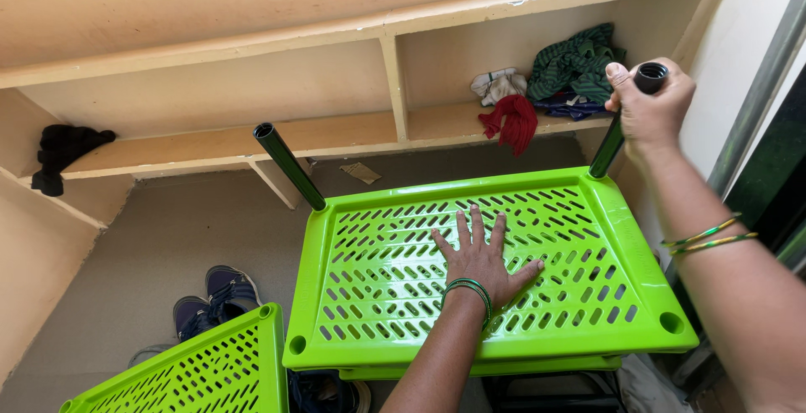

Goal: The person assembles a green plastic three-tier rack by inserting black metal poles into the tray holes and stacking the trays. They handle the trays and poles by hand, aligning and securing each layer.

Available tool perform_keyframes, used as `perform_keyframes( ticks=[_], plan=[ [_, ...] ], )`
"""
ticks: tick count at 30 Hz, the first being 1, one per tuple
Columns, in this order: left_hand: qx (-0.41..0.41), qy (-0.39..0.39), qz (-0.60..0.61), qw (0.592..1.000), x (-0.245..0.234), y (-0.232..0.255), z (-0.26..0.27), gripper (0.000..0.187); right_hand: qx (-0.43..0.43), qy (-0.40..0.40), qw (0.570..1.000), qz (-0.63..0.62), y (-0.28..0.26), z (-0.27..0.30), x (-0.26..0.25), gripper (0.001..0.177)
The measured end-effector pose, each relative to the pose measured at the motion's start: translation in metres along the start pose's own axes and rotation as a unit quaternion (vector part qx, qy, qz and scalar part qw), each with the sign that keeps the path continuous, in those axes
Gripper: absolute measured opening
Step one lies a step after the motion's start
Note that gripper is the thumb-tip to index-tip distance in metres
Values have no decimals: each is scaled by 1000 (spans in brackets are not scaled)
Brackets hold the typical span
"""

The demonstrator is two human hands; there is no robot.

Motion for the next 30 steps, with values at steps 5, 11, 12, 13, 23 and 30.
perform_keyframes(
  ticks=[5, 11, 12, 13, 23, 30],
  plan=[
    [-2, 0, 10, 1000, -6, 1, 7, 107, -189, 119, 971, 92, 13, 8, 21, 19],
    [-1, -11, 9, 1000, -12, 2, 9, 105, -145, 118, 973, 135, 15, -13, 15, 36],
    [-1, -19, 7, 1000, -12, 2, 8, 104, -71, 115, 987, 89, 14, -17, 13, 37],
    [-1, -26, 6, 1000, -12, 2, 8, 104, -46, 104, 992, 59, 11, -19, 12, 38],
    [-3, -35, -11, 999, -15, 2, 8, 104, 30, -8, 999, 18, -15, -19, 10, 35],
    [-5, -38, -9, 999, -16, 3, 7, 104, 109, -173, 977, -65, -21, -28, -9, 25]
  ],
)
Point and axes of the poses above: each hand's wrist, its own z-axis away from the middle knuckle, its own x-axis out of the palm, y = z × x, the point moved 1 cm from there along -z, towards the middle knuckle, and after that the axes turned 9 degrees about -z, right-handed, at the moved point
